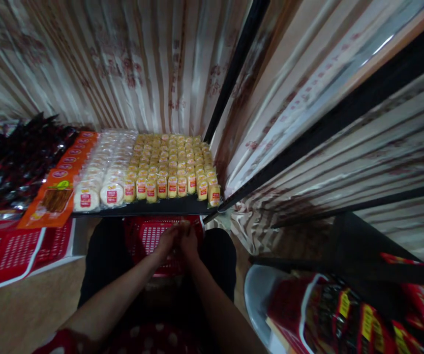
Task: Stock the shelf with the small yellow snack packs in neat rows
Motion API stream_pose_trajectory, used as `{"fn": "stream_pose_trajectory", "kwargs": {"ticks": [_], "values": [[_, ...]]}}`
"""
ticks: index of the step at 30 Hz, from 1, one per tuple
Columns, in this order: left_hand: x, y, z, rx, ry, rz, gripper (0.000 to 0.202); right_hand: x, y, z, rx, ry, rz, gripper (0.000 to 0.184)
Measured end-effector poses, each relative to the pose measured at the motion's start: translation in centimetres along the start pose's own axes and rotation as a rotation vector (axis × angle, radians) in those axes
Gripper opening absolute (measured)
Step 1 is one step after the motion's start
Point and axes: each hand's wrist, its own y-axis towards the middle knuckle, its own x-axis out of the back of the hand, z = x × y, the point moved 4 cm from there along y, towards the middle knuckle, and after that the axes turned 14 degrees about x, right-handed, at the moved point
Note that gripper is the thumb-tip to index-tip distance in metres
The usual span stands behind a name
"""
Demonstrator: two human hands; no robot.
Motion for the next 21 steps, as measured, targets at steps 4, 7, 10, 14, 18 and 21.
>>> {"fn": "stream_pose_trajectory", "kwargs": {"ticks": [4,7,10,14,18,21], "values": [[0.1,-1.0,-1.1,-0.038,0.058,-0.028,0.023,0.2,-0.5,0.3,-0.147,0.208,-0.020,0.034],[0.7,-1.7,-2.0,-0.112,0.114,-0.111,0.018,0.1,-1.1,1.2,-0.208,0.379,-0.006,0.035],[1.5,-2.3,-2.4,-0.150,0.167,-0.188,0.013,0.4,-1.8,2.4,-0.216,0.519,0.016,0.037],[1.8,-3.3,-2.4,-0.155,0.205,-0.219,0.006,1.4,-2.5,3.8,-0.195,0.650,0.043,0.039],[0.8,-4.3,-2.2,-0.153,0.216,-0.152,0.019,2.0,-3.1,4.9,-0.166,0.717,0.072,0.043],[0.1,-4.7,-2.6,-0.187,0.237,-0.121,0.020,2.2,-3.2,5.7,-0.133,0.739,0.097,0.046]]}}
